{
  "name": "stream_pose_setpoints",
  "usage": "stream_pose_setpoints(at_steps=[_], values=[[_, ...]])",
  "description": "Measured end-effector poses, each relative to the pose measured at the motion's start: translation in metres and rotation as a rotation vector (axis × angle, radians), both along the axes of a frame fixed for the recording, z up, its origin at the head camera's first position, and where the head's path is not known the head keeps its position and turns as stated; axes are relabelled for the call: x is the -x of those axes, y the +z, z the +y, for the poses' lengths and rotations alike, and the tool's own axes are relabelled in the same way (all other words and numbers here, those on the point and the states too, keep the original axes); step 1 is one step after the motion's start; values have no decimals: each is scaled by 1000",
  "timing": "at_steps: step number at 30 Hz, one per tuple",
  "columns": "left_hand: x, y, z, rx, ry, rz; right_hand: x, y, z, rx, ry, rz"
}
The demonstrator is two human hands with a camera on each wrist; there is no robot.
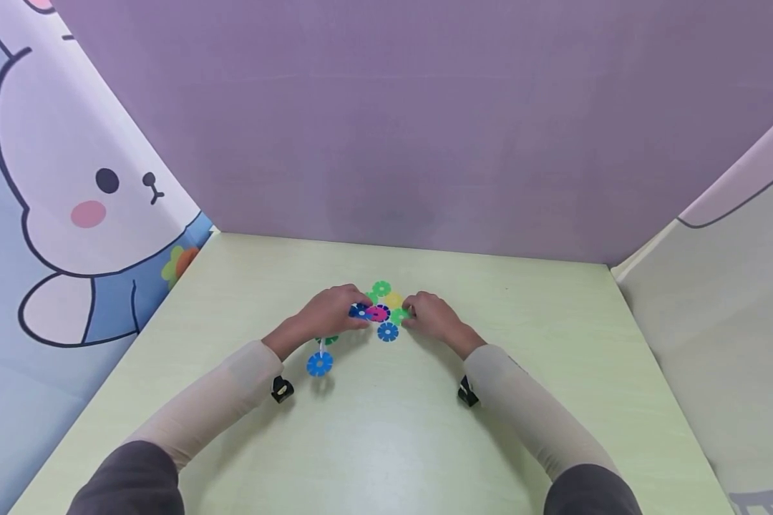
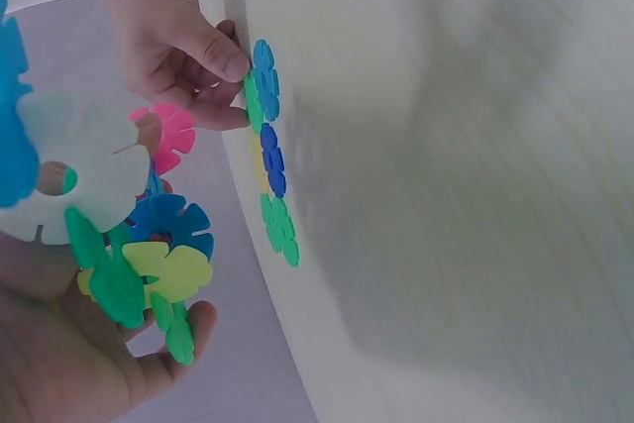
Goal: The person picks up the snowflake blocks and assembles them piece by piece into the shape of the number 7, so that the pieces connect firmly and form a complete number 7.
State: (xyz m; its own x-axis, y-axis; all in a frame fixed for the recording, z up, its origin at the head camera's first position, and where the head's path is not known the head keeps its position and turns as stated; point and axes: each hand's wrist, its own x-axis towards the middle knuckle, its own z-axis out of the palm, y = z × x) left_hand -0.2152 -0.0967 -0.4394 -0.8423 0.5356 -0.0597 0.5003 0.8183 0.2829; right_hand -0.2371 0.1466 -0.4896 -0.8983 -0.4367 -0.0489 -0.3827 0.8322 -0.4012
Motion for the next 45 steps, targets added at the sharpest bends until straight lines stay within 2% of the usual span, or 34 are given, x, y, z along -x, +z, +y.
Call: stream_pose_setpoints(at_steps=[11,22,33,45], values=[[1,0,2,-5,3,-14,-1,0,4,99,-69,-85],[1,0,3,2,-1,-2,-8,5,11,229,-30,-50],[2,1,4,-10,25,-18,-14,8,13,413,-34,-192],[1,1,4,9,36,-17,-18,14,9,504,-69,-276]])
